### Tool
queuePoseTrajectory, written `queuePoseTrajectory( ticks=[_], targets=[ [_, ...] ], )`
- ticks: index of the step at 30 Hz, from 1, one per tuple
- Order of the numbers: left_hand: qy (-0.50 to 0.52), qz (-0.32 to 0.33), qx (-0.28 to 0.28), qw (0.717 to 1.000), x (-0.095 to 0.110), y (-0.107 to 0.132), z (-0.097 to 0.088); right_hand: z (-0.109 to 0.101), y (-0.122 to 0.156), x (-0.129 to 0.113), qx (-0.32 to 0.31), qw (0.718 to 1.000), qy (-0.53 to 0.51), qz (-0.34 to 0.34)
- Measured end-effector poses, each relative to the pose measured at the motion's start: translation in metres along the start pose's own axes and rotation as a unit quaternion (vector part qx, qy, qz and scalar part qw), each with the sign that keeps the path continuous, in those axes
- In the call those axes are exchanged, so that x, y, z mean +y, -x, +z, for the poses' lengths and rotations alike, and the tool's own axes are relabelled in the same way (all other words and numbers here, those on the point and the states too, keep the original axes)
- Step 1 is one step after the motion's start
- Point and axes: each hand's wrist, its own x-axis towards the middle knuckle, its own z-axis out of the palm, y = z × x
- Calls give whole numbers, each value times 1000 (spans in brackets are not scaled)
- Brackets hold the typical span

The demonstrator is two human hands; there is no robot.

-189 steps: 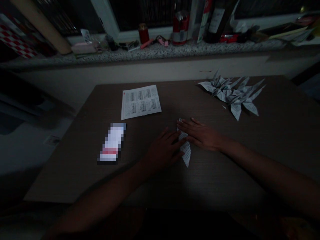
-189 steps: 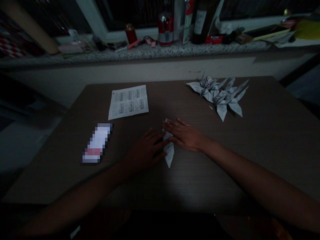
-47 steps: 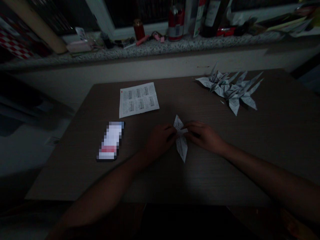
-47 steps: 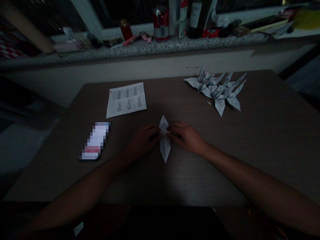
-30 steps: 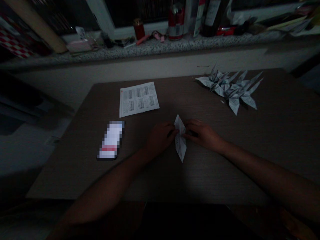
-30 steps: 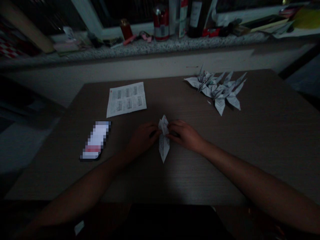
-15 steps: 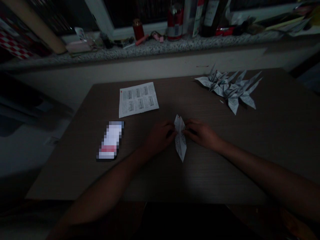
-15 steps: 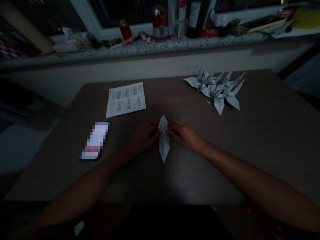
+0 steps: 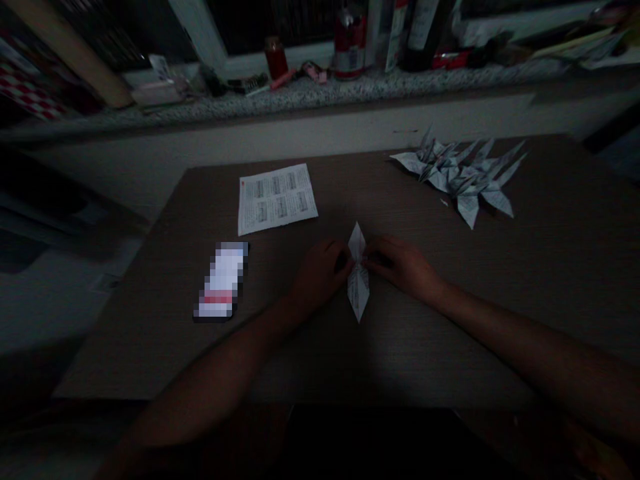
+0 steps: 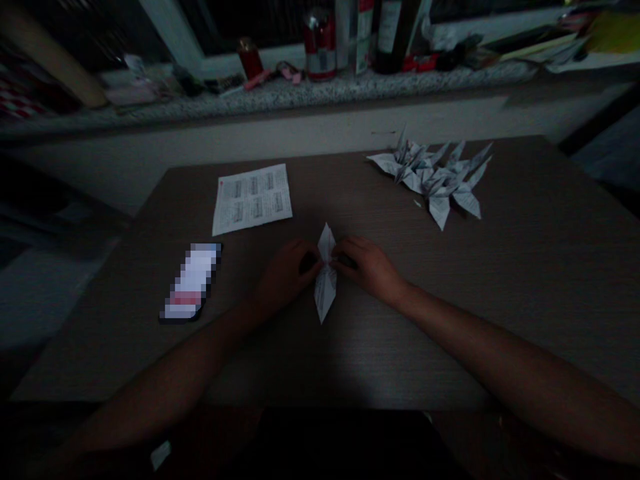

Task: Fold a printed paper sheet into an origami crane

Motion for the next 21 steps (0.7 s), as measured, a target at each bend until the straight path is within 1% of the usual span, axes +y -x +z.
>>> queuePoseTrajectory(
  ticks=[5, 10, 17, 21],
  targets=[
    [-17, -9, 9, 1000, 0, 0, -3, 2, 3, 2, 12, 999, 36, -36],
    [-66, -21, 5, 998, -1, 0, -6, -1, 4, -2, -29, 993, 80, -81],
    [-92, -19, 1, 996, 6, 6, -10, -6, 5, -8, -57, 988, 103, -98],
    [-95, -11, -10, 995, 5, 8, -12, -6, 8, -8, -66, 986, 107, -107]
  ],
)
